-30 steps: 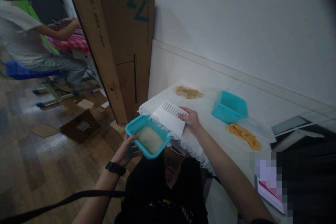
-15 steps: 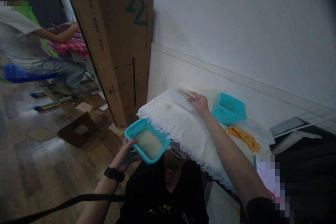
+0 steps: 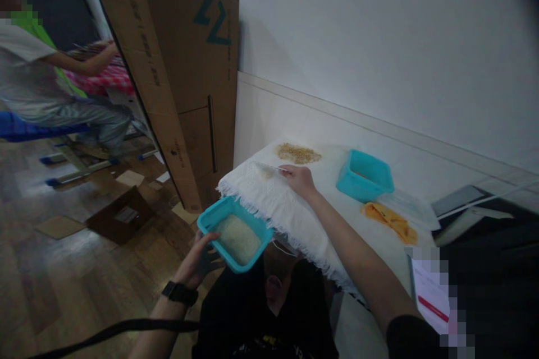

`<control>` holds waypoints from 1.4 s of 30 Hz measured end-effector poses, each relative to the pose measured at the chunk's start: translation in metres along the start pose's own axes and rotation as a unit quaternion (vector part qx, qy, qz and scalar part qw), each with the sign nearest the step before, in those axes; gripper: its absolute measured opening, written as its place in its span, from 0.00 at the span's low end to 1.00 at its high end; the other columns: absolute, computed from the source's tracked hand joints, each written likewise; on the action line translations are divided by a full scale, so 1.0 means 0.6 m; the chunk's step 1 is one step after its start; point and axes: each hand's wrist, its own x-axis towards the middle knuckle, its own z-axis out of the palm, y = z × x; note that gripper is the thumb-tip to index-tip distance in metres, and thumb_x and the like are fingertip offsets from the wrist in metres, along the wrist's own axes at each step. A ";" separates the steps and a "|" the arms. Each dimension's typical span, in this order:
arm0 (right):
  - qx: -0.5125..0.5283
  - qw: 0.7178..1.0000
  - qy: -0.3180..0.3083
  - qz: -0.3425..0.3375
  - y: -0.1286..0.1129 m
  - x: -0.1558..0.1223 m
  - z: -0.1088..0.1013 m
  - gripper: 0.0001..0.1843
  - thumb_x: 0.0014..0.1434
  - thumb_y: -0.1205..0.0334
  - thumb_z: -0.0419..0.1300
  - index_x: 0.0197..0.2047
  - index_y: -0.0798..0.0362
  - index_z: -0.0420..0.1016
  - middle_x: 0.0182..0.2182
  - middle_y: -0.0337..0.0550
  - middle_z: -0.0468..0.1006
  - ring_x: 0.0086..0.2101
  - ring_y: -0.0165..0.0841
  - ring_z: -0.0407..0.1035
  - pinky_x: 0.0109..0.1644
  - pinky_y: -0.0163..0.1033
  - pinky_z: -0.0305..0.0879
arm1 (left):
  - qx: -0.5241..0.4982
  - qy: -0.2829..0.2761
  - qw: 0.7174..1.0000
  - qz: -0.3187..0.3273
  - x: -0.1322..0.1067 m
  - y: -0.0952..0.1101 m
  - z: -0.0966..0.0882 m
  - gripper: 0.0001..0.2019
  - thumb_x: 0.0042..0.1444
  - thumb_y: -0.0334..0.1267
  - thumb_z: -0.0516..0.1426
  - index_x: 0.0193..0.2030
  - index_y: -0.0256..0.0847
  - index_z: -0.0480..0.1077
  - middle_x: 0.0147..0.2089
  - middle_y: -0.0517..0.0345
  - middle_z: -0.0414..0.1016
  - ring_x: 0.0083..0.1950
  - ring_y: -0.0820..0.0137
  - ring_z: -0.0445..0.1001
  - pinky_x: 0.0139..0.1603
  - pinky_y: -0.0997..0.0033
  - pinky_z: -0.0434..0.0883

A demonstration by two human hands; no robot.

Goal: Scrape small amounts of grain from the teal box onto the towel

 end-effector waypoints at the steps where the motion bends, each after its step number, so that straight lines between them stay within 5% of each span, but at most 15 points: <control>1: -0.006 1.000 -0.003 -0.003 -0.004 -0.009 0.002 0.15 0.64 0.65 0.64 0.50 0.42 0.88 0.46 0.40 0.89 0.46 0.41 0.84 0.53 0.41 0.75 | 0.000 0.001 1.000 0.001 0.000 0.001 0.000 0.23 0.58 0.45 0.65 0.57 0.56 0.62 0.46 0.56 0.75 0.40 0.59 0.82 0.41 0.54 0.81; 20: 0.015 0.995 -0.019 -0.092 -0.035 -0.118 -0.027 0.20 0.63 0.71 0.62 0.51 0.41 0.88 0.47 0.36 0.88 0.44 0.41 0.85 0.51 0.41 0.78 | 0.001 0.013 1.000 0.004 -0.001 0.007 0.003 0.25 0.57 0.45 0.66 0.57 0.55 0.61 0.44 0.56 0.75 0.38 0.58 0.82 0.39 0.53 0.81; 26: 0.043 0.997 0.042 -0.044 -0.026 -0.069 -0.035 0.15 0.64 0.67 0.64 0.48 0.42 0.88 0.47 0.37 0.88 0.46 0.43 0.84 0.52 0.42 0.78 | 0.003 0.010 1.000 0.004 -0.003 0.007 0.006 0.27 0.57 0.44 0.65 0.60 0.56 0.61 0.45 0.55 0.76 0.39 0.58 0.81 0.39 0.54 0.81; 33: 0.086 0.996 0.018 -0.032 -0.038 -0.013 0.004 0.14 0.62 0.69 0.65 0.45 0.42 0.89 0.46 0.36 0.88 0.48 0.41 0.84 0.56 0.43 0.78 | 0.004 0.011 1.000 0.011 -0.005 0.010 0.007 0.25 0.57 0.45 0.65 0.59 0.56 0.62 0.44 0.56 0.75 0.39 0.58 0.81 0.40 0.53 0.81; 42: 0.113 0.989 -0.022 -0.091 -0.047 -0.102 -0.005 0.19 0.61 0.72 0.62 0.47 0.41 0.89 0.47 0.33 0.88 0.47 0.39 0.84 0.56 0.42 0.79 | -0.004 0.020 1.000 0.006 -0.001 0.010 0.002 0.27 0.56 0.44 0.66 0.60 0.56 0.62 0.44 0.56 0.74 0.39 0.57 0.82 0.41 0.51 0.81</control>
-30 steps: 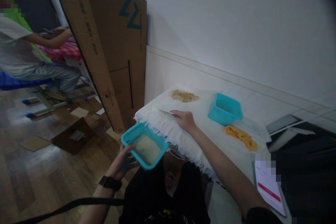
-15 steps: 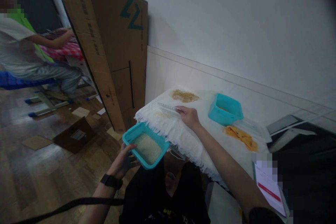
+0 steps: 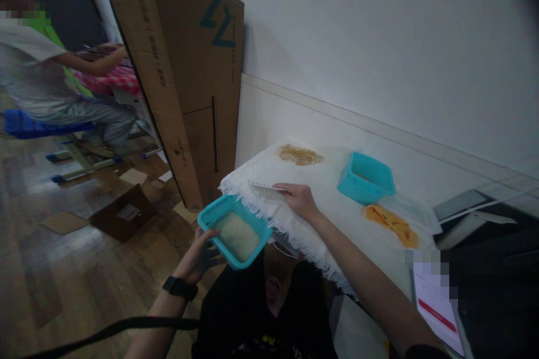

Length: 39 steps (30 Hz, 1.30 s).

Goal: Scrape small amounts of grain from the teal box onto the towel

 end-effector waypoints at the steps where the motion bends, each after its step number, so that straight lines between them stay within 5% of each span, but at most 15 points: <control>1: 0.003 1.000 -0.007 -0.008 -0.004 -0.006 -0.004 0.19 0.62 0.71 0.62 0.48 0.41 0.88 0.47 0.33 0.88 0.47 0.39 0.84 0.56 0.42 0.79 | -0.001 -0.001 1.000 0.000 0.001 -0.001 -0.001 0.27 0.56 0.44 0.66 0.60 0.56 0.62 0.45 0.55 0.75 0.40 0.57 0.82 0.41 0.50 0.81; 11: 0.032 0.998 0.022 0.043 -0.020 0.050 -0.002 0.17 0.61 0.70 0.63 0.46 0.41 0.89 0.46 0.33 0.88 0.48 0.39 0.84 0.57 0.44 0.78 | 0.004 -0.003 1.000 0.005 0.000 0.002 -0.002 0.27 0.56 0.44 0.66 0.59 0.56 0.61 0.45 0.54 0.74 0.38 0.57 0.82 0.40 0.51 0.81; 21: -0.006 0.999 -0.010 -0.037 -0.052 -0.034 0.006 0.16 0.64 0.67 0.62 0.50 0.43 0.88 0.48 0.37 0.88 0.48 0.39 0.84 0.57 0.42 0.77 | 0.004 -0.015 1.000 -0.007 0.007 -0.013 -0.004 0.28 0.56 0.47 0.66 0.60 0.56 0.60 0.47 0.53 0.74 0.40 0.58 0.81 0.42 0.52 0.80; 25: -0.002 0.992 0.105 0.072 -0.023 -0.011 -0.049 0.15 0.64 0.60 0.64 0.51 0.43 0.87 0.50 0.40 0.87 0.49 0.42 0.82 0.57 0.45 0.76 | 0.007 -0.025 1.000 -0.005 0.006 -0.016 -0.004 0.28 0.56 0.47 0.66 0.59 0.56 0.60 0.46 0.54 0.74 0.40 0.59 0.81 0.42 0.54 0.80; 27: 0.043 0.978 0.154 0.131 0.012 0.000 -0.081 0.22 0.57 0.57 0.69 0.55 0.48 0.85 0.53 0.45 0.86 0.51 0.45 0.81 0.58 0.48 0.75 | 0.007 -0.028 1.000 -0.004 0.005 -0.016 -0.003 0.28 0.57 0.47 0.66 0.60 0.56 0.59 0.46 0.55 0.75 0.41 0.58 0.81 0.42 0.53 0.80; 30: 0.190 0.919 0.172 0.301 0.069 -0.003 -0.108 0.33 0.41 0.57 0.75 0.53 0.53 0.84 0.39 0.46 0.88 0.37 0.44 0.81 0.44 0.48 0.78 | 0.005 -0.023 1.000 -0.003 0.004 -0.016 -0.001 0.29 0.57 0.47 0.66 0.60 0.57 0.58 0.45 0.55 0.74 0.40 0.58 0.81 0.42 0.52 0.80; 33: 0.277 0.865 0.168 0.384 0.102 -0.026 -0.103 0.37 0.34 0.55 0.75 0.51 0.53 0.84 0.31 0.43 0.86 0.29 0.41 0.78 0.34 0.46 0.77 | 0.002 -0.018 1.000 -0.004 0.002 -0.015 0.001 0.29 0.55 0.47 0.67 0.59 0.56 0.58 0.45 0.56 0.74 0.39 0.59 0.81 0.42 0.51 0.80; 39: 0.316 0.842 0.160 0.407 0.083 -0.063 -0.069 0.42 0.29 0.55 0.78 0.53 0.54 0.83 0.30 0.42 0.85 0.28 0.40 0.77 0.31 0.45 0.75 | -0.003 -0.021 1.000 -0.003 -0.002 -0.011 0.004 0.27 0.53 0.46 0.67 0.55 0.56 0.60 0.47 0.56 0.74 0.41 0.58 0.82 0.43 0.51 0.80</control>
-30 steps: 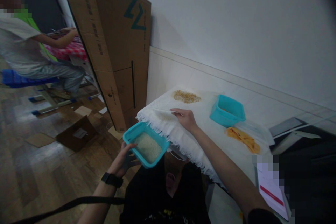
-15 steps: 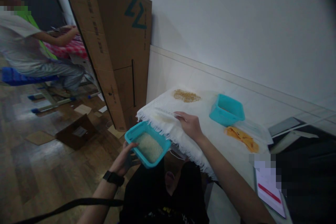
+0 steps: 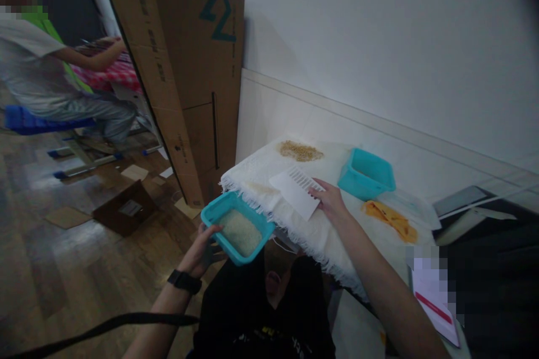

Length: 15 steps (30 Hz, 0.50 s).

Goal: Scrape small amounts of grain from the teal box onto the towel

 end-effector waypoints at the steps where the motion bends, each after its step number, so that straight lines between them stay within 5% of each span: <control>1: 0.003 1.000 -0.004 0.006 0.001 -0.007 0.005 0.44 0.29 0.54 0.78 0.54 0.54 0.83 0.30 0.42 0.85 0.27 0.40 0.76 0.30 0.46 0.75 | 0.001 -0.001 1.000 -0.001 0.000 0.000 0.000 0.27 0.54 0.46 0.67 0.56 0.56 0.60 0.47 0.56 0.74 0.40 0.58 0.82 0.43 0.51 0.80; 15: -0.026 0.997 -0.070 -0.029 0.007 -0.097 0.041 0.41 0.35 0.50 0.80 0.53 0.55 0.85 0.31 0.44 0.86 0.28 0.39 0.76 0.32 0.42 0.74 | 0.003 -0.009 1.000 -0.001 -0.004 0.003 0.006 0.24 0.56 0.46 0.65 0.54 0.55 0.60 0.45 0.56 0.73 0.40 0.59 0.81 0.43 0.52 0.80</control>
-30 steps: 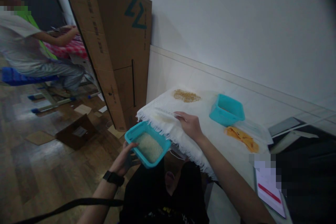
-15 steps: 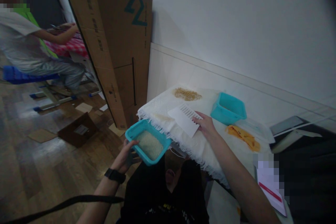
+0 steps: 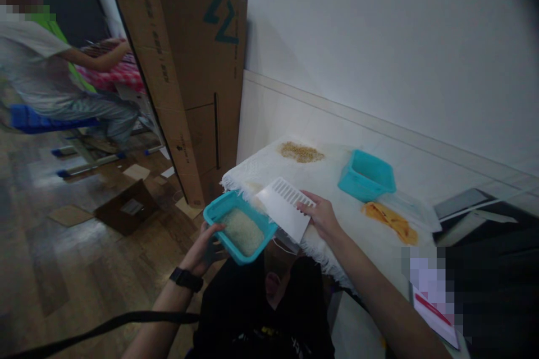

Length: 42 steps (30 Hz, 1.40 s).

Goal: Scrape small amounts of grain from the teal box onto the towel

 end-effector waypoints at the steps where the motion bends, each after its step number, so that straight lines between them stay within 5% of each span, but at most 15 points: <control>1: -0.005 1.000 -0.007 -0.007 0.002 -0.007 0.004 0.40 0.35 0.51 0.80 0.53 0.55 0.86 0.31 0.45 0.87 0.28 0.39 0.77 0.33 0.43 0.74 | 0.002 0.001 1.000 0.001 0.000 0.000 0.000 0.24 0.56 0.46 0.66 0.55 0.55 0.60 0.45 0.56 0.73 0.40 0.59 0.81 0.43 0.52 0.80; 5: -0.017 0.999 -0.012 -0.042 -0.009 -0.009 0.004 0.37 0.37 0.52 0.80 0.52 0.54 0.86 0.33 0.44 0.87 0.29 0.37 0.76 0.35 0.41 0.73 | 0.005 0.003 1.000 0.004 -0.001 0.002 0.000 0.24 0.57 0.46 0.65 0.55 0.55 0.60 0.45 0.55 0.74 0.40 0.58 0.81 0.43 0.52 0.80; 12: 0.014 0.996 0.081 -0.042 -0.036 0.106 -0.011 0.38 0.34 0.54 0.76 0.52 0.54 0.85 0.28 0.39 0.85 0.28 0.37 0.75 0.33 0.41 0.73 | 0.003 0.007 1.000 0.006 -0.003 0.005 -0.003 0.21 0.57 0.44 0.64 0.53 0.54 0.59 0.42 0.58 0.73 0.38 0.58 0.81 0.41 0.52 0.80; 16: 0.016 0.997 0.068 -0.031 -0.021 0.136 0.008 0.35 0.31 0.56 0.75 0.48 0.55 0.86 0.25 0.39 0.84 0.26 0.36 0.74 0.32 0.41 0.71 | -0.002 0.008 1.000 0.011 -0.002 0.006 -0.007 0.23 0.56 0.43 0.64 0.55 0.55 0.60 0.44 0.57 0.73 0.39 0.58 0.81 0.41 0.52 0.80; 33: -0.015 0.994 -0.095 -0.044 -0.014 0.039 0.050 0.36 0.36 0.50 0.81 0.50 0.53 0.87 0.33 0.44 0.87 0.30 0.38 0.77 0.37 0.43 0.72 | -0.008 0.016 1.000 0.006 0.001 0.009 -0.013 0.26 0.54 0.43 0.65 0.57 0.54 0.61 0.45 0.55 0.73 0.41 0.57 0.80 0.42 0.50 0.80; 42: 0.042 0.998 0.050 -0.019 -0.038 0.153 0.051 0.41 0.31 0.55 0.77 0.53 0.54 0.84 0.35 0.43 0.87 0.33 0.40 0.78 0.37 0.44 0.74 | -0.010 0.025 1.000 0.006 0.000 0.015 -0.015 0.24 0.54 0.43 0.65 0.54 0.54 0.60 0.43 0.56 0.72 0.39 0.58 0.80 0.41 0.51 0.80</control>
